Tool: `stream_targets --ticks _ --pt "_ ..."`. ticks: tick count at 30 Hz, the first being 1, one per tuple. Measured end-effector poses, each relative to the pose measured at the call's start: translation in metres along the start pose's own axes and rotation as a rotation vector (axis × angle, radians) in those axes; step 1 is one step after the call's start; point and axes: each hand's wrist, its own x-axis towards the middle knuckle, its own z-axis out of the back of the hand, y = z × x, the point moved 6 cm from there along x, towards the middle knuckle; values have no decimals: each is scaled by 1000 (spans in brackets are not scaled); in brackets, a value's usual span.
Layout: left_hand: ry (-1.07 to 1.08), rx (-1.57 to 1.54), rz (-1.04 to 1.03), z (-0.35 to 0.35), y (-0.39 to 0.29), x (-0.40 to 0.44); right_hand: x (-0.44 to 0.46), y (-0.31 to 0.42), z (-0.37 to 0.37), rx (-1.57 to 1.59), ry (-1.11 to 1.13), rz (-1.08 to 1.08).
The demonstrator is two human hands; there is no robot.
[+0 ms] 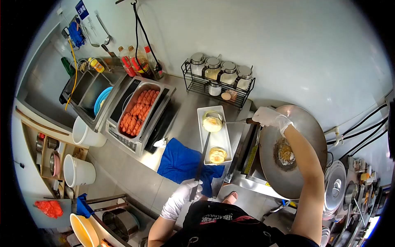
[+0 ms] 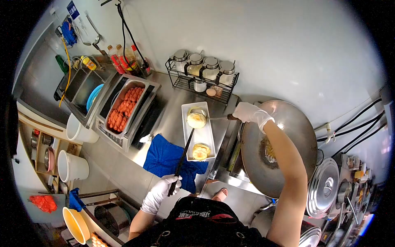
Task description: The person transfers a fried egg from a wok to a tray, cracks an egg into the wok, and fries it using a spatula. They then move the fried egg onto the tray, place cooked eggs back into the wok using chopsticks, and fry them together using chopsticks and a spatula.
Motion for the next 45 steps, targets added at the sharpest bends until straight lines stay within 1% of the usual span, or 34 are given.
stream_targets --ticks 2,5,8,14,17,20,23,29,32,35,37,39,41,42,45 --pt "12 -10 9 -2 0 0 2 2 5 -96 -33 -63" --pt "55 35 11 -10 -3 -4 20 -5 4 -317 -157 111" --pt "61 22 13 -7 0 -2 6 7 8 -305 -150 40" --pt "34 75 -17 -11 -4 -9 7 9 8 -399 -188 23" --pt "24 81 -10 -12 -4 -11 1 10 11 -409 -195 -33" --pt "12 88 -7 -9 -3 -10 4 4 9 -465 -250 37" --pt "-27 120 -5 -3 -1 -8 -10 14 10 -525 -306 113" --pt "-38 145 -4 -3 0 -12 -55 33 22 -498 -484 143" --pt "-28 143 8 -5 0 -16 -78 8 27 -393 -535 106" --pt "16 142 -14 -10 0 -23 -135 -18 30 -221 -454 -23" --pt "41 155 -9 -5 2 -28 -172 -62 19 -34 -690 216" --pt "51 159 -6 -13 1 -35 -221 -93 8 225 -536 50" --pt "23 245 -29 -23 -4 -43 -271 -129 -10 274 -621 -51" --pt "48 247 -52 -21 -2 -40 -299 -148 -22 300 -665 -107" --pt "40 251 -101 -34 -7 -44 -374 -196 -63 202 -937 -190"
